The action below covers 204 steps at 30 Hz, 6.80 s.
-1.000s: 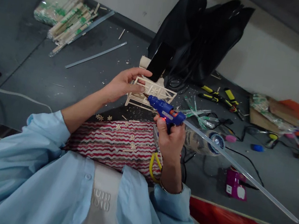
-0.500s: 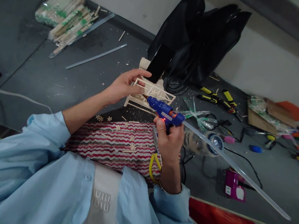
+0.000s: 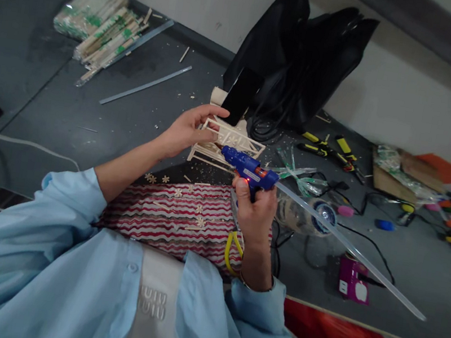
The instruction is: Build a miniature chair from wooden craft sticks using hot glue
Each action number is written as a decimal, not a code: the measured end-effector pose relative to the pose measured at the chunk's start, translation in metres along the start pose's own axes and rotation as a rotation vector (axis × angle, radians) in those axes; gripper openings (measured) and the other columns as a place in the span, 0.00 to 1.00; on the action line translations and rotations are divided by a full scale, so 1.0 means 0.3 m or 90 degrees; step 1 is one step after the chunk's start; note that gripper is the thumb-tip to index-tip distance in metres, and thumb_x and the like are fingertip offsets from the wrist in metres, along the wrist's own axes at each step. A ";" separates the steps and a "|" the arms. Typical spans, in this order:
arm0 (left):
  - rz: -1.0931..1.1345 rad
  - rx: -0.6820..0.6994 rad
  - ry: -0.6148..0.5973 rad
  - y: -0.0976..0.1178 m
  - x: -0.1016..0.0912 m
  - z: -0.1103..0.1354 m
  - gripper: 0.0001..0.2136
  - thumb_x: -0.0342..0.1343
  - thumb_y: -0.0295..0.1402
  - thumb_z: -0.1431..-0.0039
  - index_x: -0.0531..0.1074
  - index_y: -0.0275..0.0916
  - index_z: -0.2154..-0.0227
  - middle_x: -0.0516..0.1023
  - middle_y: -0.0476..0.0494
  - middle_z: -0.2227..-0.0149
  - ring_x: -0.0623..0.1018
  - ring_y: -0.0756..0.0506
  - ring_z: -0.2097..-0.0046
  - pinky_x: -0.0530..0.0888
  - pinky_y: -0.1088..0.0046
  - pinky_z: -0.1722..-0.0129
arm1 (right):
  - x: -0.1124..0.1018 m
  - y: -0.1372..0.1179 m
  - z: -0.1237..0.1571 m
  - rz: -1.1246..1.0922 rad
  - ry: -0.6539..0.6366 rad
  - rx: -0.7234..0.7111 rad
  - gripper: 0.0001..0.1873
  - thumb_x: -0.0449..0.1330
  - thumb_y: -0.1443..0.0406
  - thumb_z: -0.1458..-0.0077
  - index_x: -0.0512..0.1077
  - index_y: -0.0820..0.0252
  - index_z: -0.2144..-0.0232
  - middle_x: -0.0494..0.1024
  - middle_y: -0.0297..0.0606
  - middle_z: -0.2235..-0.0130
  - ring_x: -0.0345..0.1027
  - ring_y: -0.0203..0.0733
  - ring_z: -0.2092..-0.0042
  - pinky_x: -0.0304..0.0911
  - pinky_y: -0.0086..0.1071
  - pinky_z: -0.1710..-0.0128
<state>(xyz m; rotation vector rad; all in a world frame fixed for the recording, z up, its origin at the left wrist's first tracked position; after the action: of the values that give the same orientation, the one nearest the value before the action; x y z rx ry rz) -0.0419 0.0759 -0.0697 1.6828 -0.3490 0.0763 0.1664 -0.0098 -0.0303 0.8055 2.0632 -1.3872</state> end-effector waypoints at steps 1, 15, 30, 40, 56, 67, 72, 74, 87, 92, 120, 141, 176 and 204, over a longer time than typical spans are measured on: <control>0.000 -0.002 0.000 -0.001 0.000 0.000 0.23 0.64 0.27 0.53 0.74 0.41 0.50 0.74 0.51 0.64 0.73 0.52 0.64 0.72 0.76 0.63 | -0.001 0.001 0.001 0.000 0.006 0.001 0.25 0.56 0.43 0.37 0.77 0.56 0.64 0.82 0.44 0.61 0.74 0.52 0.57 0.69 0.45 0.55; -0.017 -0.028 0.013 -0.004 -0.004 0.002 0.24 0.63 0.27 0.52 0.74 0.42 0.49 0.75 0.50 0.64 0.74 0.51 0.65 0.73 0.74 0.63 | -0.005 0.011 0.002 -0.008 0.026 0.007 0.24 0.58 0.43 0.38 0.78 0.56 0.63 0.81 0.44 0.62 0.74 0.52 0.58 0.69 0.46 0.56; -0.020 -0.017 0.015 -0.006 -0.007 0.000 0.24 0.63 0.26 0.52 0.74 0.42 0.50 0.76 0.50 0.64 0.74 0.51 0.65 0.73 0.74 0.63 | -0.026 0.005 0.004 -0.025 0.044 0.009 0.21 0.60 0.46 0.39 0.76 0.56 0.60 0.80 0.42 0.62 0.73 0.50 0.59 0.69 0.44 0.57; -0.011 -0.030 0.023 -0.012 -0.015 -0.002 0.24 0.64 0.26 0.53 0.74 0.42 0.50 0.78 0.50 0.63 0.76 0.50 0.65 0.74 0.74 0.63 | -0.027 0.018 0.006 -0.038 0.043 0.031 0.19 0.62 0.47 0.41 0.76 0.55 0.61 0.80 0.41 0.62 0.73 0.49 0.59 0.70 0.44 0.56; -0.033 -0.019 0.012 -0.013 -0.011 -0.002 0.25 0.62 0.27 0.52 0.73 0.42 0.48 0.77 0.48 0.61 0.76 0.48 0.62 0.74 0.71 0.60 | -0.030 0.011 0.006 -0.021 0.059 0.018 0.21 0.61 0.45 0.41 0.75 0.55 0.61 0.80 0.41 0.64 0.73 0.49 0.60 0.69 0.42 0.59; -0.027 -0.022 0.023 -0.014 -0.014 0.000 0.25 0.63 0.26 0.54 0.74 0.43 0.49 0.77 0.49 0.63 0.76 0.50 0.64 0.74 0.73 0.63 | -0.028 0.020 0.004 -0.059 0.042 0.049 0.18 0.62 0.49 0.41 0.75 0.56 0.61 0.81 0.42 0.62 0.74 0.50 0.60 0.69 0.46 0.55; -0.024 -0.020 0.017 -0.014 -0.011 -0.002 0.25 0.63 0.26 0.53 0.74 0.42 0.49 0.77 0.49 0.63 0.75 0.50 0.64 0.73 0.73 0.63 | -0.031 0.012 0.002 -0.065 0.047 0.042 0.17 0.62 0.50 0.41 0.76 0.55 0.60 0.81 0.40 0.62 0.74 0.49 0.60 0.70 0.44 0.56; -0.021 -0.017 0.009 -0.014 -0.008 -0.003 0.25 0.63 0.26 0.53 0.73 0.41 0.48 0.77 0.49 0.63 0.75 0.50 0.65 0.73 0.73 0.63 | -0.033 0.011 0.002 -0.057 0.052 0.038 0.17 0.62 0.50 0.41 0.76 0.56 0.61 0.81 0.40 0.63 0.74 0.48 0.60 0.70 0.43 0.56; -0.008 -0.016 0.010 -0.012 -0.012 -0.003 0.25 0.62 0.24 0.53 0.74 0.41 0.49 0.77 0.49 0.63 0.76 0.51 0.64 0.73 0.75 0.64 | -0.026 0.033 0.011 -0.094 0.044 0.069 0.18 0.63 0.49 0.41 0.77 0.56 0.58 0.82 0.41 0.60 0.75 0.49 0.58 0.69 0.45 0.53; -0.003 -0.019 0.015 -0.011 -0.012 -0.003 0.26 0.63 0.24 0.54 0.73 0.40 0.48 0.77 0.49 0.63 0.75 0.51 0.65 0.72 0.75 0.64 | -0.014 0.031 0.014 -0.106 0.027 0.074 0.19 0.62 0.49 0.40 0.77 0.56 0.58 0.82 0.41 0.60 0.76 0.49 0.58 0.70 0.46 0.52; -0.006 -0.025 0.019 -0.004 -0.005 0.000 0.24 0.61 0.24 0.54 0.74 0.40 0.50 0.73 0.51 0.65 0.72 0.53 0.66 0.71 0.77 0.65 | -0.012 0.052 0.017 -0.087 0.024 0.094 0.18 0.62 0.48 0.41 0.76 0.56 0.60 0.81 0.41 0.61 0.75 0.48 0.58 0.70 0.46 0.52; -0.023 -0.041 0.020 -0.012 -0.010 0.000 0.25 0.63 0.26 0.54 0.75 0.40 0.50 0.75 0.50 0.64 0.75 0.51 0.65 0.74 0.75 0.64 | -0.028 0.039 0.010 -0.114 0.049 0.083 0.18 0.61 0.48 0.40 0.77 0.55 0.63 0.80 0.38 0.64 0.74 0.47 0.60 0.69 0.46 0.53; 0.010 -0.031 0.001 -0.009 0.004 -0.001 0.25 0.63 0.29 0.54 0.72 0.42 0.50 0.73 0.50 0.63 0.72 0.51 0.65 0.71 0.74 0.64 | -0.032 -0.016 0.002 -0.027 0.058 0.015 0.17 0.60 0.48 0.39 0.75 0.54 0.64 0.80 0.40 0.65 0.75 0.52 0.59 0.71 0.47 0.55; 0.039 -0.011 0.010 -0.006 0.001 0.001 0.24 0.62 0.25 0.53 0.74 0.40 0.50 0.74 0.51 0.65 0.73 0.53 0.67 0.71 0.77 0.65 | -0.031 -0.025 -0.003 -0.018 0.064 0.007 0.18 0.59 0.48 0.39 0.73 0.57 0.64 0.78 0.41 0.65 0.74 0.50 0.61 0.70 0.44 0.57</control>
<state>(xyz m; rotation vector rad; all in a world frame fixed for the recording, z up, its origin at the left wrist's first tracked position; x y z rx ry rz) -0.0413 0.0757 -0.0713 1.6537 -0.3885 0.1318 0.1674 -0.0131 -0.0188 0.8703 2.1530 -1.3995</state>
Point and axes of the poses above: each hand's wrist, its own z-axis away from the middle knuckle, its own x-axis out of the palm, y = z × x, the point moved 9 cm from there along -z, towards the middle knuckle
